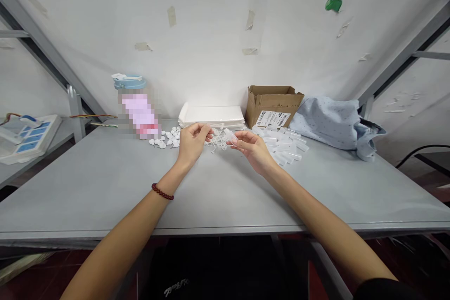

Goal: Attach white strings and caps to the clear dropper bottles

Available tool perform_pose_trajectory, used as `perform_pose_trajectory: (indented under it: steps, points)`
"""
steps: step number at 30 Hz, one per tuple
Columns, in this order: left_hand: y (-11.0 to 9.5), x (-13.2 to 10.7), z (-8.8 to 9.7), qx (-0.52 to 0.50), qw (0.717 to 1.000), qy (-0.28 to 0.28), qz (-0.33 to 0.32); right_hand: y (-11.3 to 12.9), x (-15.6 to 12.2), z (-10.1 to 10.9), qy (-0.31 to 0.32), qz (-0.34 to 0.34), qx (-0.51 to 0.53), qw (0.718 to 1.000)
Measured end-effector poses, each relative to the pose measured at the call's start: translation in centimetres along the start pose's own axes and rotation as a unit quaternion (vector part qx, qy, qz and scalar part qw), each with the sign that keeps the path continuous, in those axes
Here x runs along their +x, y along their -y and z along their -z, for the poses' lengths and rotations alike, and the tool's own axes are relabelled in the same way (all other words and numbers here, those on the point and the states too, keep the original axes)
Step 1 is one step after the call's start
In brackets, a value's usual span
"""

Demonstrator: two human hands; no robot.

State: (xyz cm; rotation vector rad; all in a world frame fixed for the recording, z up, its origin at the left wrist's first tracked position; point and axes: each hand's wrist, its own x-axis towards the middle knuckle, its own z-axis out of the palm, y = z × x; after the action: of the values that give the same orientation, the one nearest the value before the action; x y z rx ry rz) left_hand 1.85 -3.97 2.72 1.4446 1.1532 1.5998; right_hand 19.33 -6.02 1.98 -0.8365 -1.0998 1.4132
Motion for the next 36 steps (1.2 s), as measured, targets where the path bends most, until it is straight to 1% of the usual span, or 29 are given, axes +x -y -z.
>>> perform_pose_trajectory:
  steps: [4, 8, 10, 13, 18, 23, 28, 36]
  points:
    - [-0.09, -0.29, -0.02, 0.057, 0.997, 0.016, -0.04, 0.05, -0.01, 0.01, 0.001, 0.002, -0.004, 1.0]
    - [-0.27, -0.69, -0.15, 0.09, 0.993, 0.03, -0.068, 0.07, -0.02, 0.08, 0.004, 0.001, -0.006, 1.0]
    - [-0.26, -0.83, -0.17, 0.098, 0.991, 0.038, -0.083, 0.03, 0.02, 0.15, 0.007, 0.0, -0.004, 1.0]
    - [-0.12, -0.94, -0.22, 0.084, 0.99, 0.06, -0.093, -0.11, 0.13, 0.27, 0.012, 0.002, -0.005, 1.0]
    - [0.18, -1.0, -0.46, 0.028, 0.993, 0.094, -0.071, -0.53, 0.23, 0.4, 0.025, 0.0, -0.009, 1.0]
    - [0.18, -0.94, -0.59, -0.009, 0.995, 0.097, -0.028, -0.67, 0.11, 0.26, 0.037, -0.004, -0.009, 0.999]
    - [0.03, -0.92, -0.69, -0.031, 0.995, 0.1, 0.0, -0.61, -0.08, 0.0, 0.046, -0.016, -0.01, 0.999]
    - [0.45, -0.8, -0.78, -0.067, 0.991, 0.099, 0.059, -0.84, -0.11, 0.03, 0.052, -0.006, 0.001, 0.999]
